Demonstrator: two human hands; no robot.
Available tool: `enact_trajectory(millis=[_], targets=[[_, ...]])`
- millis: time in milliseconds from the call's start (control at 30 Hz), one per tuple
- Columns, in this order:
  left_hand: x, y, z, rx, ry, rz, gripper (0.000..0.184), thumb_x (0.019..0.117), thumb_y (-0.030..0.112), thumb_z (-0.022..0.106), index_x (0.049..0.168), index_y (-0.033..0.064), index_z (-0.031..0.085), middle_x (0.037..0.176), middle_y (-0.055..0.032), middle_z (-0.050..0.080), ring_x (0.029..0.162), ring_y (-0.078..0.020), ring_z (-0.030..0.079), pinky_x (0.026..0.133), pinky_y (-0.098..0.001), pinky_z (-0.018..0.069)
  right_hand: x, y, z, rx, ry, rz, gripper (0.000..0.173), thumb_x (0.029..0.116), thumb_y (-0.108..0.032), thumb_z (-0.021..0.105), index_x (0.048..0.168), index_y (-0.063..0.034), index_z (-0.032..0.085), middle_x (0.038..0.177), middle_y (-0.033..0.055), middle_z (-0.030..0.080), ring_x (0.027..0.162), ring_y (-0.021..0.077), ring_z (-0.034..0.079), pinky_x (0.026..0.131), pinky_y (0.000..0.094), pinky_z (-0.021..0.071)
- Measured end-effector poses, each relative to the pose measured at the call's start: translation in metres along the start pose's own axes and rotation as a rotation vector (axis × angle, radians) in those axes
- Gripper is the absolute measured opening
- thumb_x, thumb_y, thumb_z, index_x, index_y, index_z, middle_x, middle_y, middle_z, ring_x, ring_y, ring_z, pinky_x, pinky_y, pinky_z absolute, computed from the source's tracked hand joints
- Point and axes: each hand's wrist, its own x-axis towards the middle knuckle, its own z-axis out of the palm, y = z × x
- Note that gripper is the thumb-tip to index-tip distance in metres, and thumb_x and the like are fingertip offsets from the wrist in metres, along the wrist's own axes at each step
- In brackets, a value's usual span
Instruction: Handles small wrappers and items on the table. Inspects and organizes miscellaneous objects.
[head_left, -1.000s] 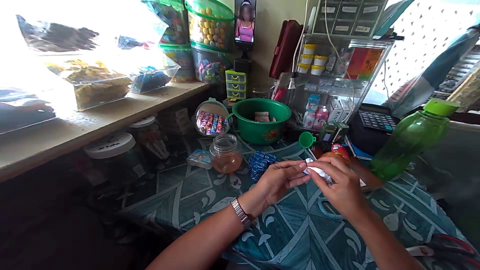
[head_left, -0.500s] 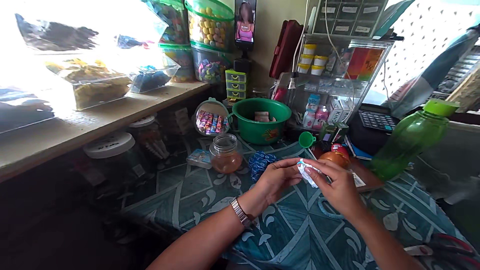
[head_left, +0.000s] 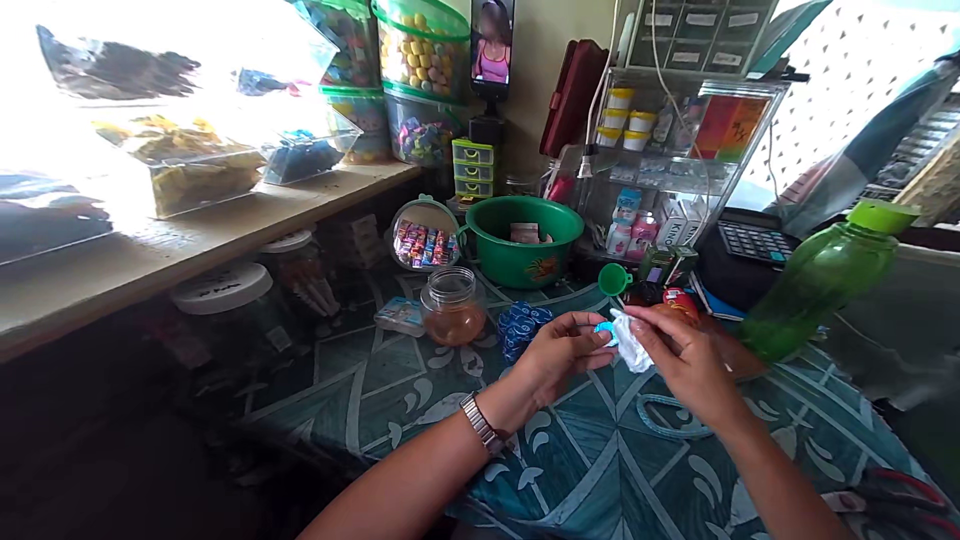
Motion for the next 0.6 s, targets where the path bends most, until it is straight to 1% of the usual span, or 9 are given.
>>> enact_trajectory(millis=[67, 133, 167, 267, 367, 467, 500, 567, 600], targets=[[0.001, -0.003, -0.002, 0.077, 0.014, 0.047, 0.020, 0.0963, -0.007, 0.059, 0.115, 0.0000, 0.059, 0.095, -0.0057, 0.067, 0.081, -0.0108, 0.067, 0.076, -0.0248, 0.0579, -0.004, -0.002, 0.009, -0.010, -0.042, 0.005, 0.037, 0.1038, -0.029, 0.058, 0.126, -0.0024, 0.070, 0.108, 0.0079, 0.073, 0.091, 0.0041, 0.068, 0.082, 0.0199, 0.0558], [0.001, -0.005, -0.003, 0.174, 0.033, 0.102, 0.018, 0.0941, -0.007, 0.062, 0.110, 0.0013, 0.062, 0.091, -0.0029, 0.067, 0.076, -0.0073, 0.063, 0.069, -0.0213, 0.0525, -0.006, -0.004, 0.014, -0.042, -0.040, -0.014, 0.035, 0.1023, -0.029, 0.059, 0.121, -0.0020, 0.072, 0.104, 0.0086, 0.073, 0.088, 0.0043, 0.068, 0.079, 0.0189, 0.0553], [0.001, -0.006, -0.003, 0.203, 0.026, 0.121, 0.018, 0.0936, -0.007, 0.063, 0.109, 0.0017, 0.062, 0.090, -0.0022, 0.066, 0.075, -0.0066, 0.062, 0.068, -0.0210, 0.0516, -0.006, -0.003, 0.015, -0.062, -0.027, -0.031, 0.034, 0.1019, -0.028, 0.059, 0.118, -0.0016, 0.072, 0.101, 0.0086, 0.074, 0.086, 0.0040, 0.068, 0.077, 0.0184, 0.0551], [-0.001, -0.005, -0.001, 0.237, -0.026, 0.150, 0.017, 0.0941, -0.005, 0.064, 0.110, 0.0016, 0.060, 0.090, -0.0018, 0.066, 0.077, -0.0070, 0.064, 0.071, -0.0220, 0.0550, -0.006, -0.002, 0.013, -0.145, 0.041, -0.081, 0.031, 0.1023, -0.026, 0.057, 0.108, -0.0007, 0.073, 0.087, 0.0072, 0.071, 0.074, 0.0022, 0.064, 0.070, 0.0163, 0.0519], [-0.002, -0.006, 0.000, 0.248, -0.047, 0.189, 0.018, 0.0947, -0.004, 0.064, 0.112, -0.0004, 0.059, 0.090, -0.0019, 0.066, 0.077, -0.0074, 0.065, 0.073, -0.0226, 0.0563, -0.005, -0.002, 0.013, -0.187, 0.111, -0.104, 0.032, 0.1043, -0.024, 0.053, 0.104, 0.0016, 0.073, 0.079, 0.0073, 0.068, 0.067, 0.0028, 0.060, 0.064, 0.0169, 0.0498], [-0.002, -0.005, 0.000, 0.190, -0.034, 0.218, 0.017, 0.0958, -0.003, 0.063, 0.113, -0.0016, 0.060, 0.089, -0.0029, 0.067, 0.077, -0.0083, 0.066, 0.076, -0.0238, 0.0573, -0.001, 0.001, 0.007, -0.103, 0.124, -0.010, 0.034, 0.1068, -0.025, 0.049, 0.110, 0.0015, 0.070, 0.082, 0.0047, 0.067, 0.069, 0.0004, 0.062, 0.063, 0.0179, 0.0531], [-0.002, -0.004, 0.000, 0.168, -0.031, 0.228, 0.017, 0.0960, -0.003, 0.063, 0.113, -0.0016, 0.060, 0.090, -0.0034, 0.068, 0.077, -0.0088, 0.067, 0.076, -0.0243, 0.0578, 0.000, 0.001, 0.004, -0.048, 0.086, 0.035, 0.034, 0.1076, -0.027, 0.048, 0.113, -0.0001, 0.069, 0.086, 0.0021, 0.067, 0.071, -0.0016, 0.062, 0.065, 0.0168, 0.0535], [-0.001, -0.005, 0.000, 0.152, -0.029, 0.249, 0.017, 0.0958, -0.003, 0.064, 0.112, -0.0020, 0.060, 0.091, -0.0040, 0.068, 0.078, -0.0097, 0.068, 0.077, -0.0251, 0.0587, 0.002, 0.000, -0.001, 0.070, -0.043, 0.088, 0.035, 0.1078, -0.030, 0.050, 0.119, -0.0009, 0.068, 0.093, 0.0000, 0.069, 0.078, -0.0025, 0.064, 0.072, 0.0167, 0.0549], [0.000, -0.006, 0.000, 0.161, -0.026, 0.265, 0.016, 0.0962, -0.002, 0.064, 0.112, -0.0025, 0.060, 0.092, -0.0042, 0.068, 0.078, -0.0097, 0.068, 0.077, -0.0253, 0.0591, 0.001, -0.001, -0.001, 0.106, -0.094, 0.103, 0.035, 0.1065, -0.030, 0.053, 0.119, -0.0013, 0.068, 0.093, -0.0007, 0.070, 0.078, -0.0023, 0.065, 0.071, 0.0166, 0.0563]])
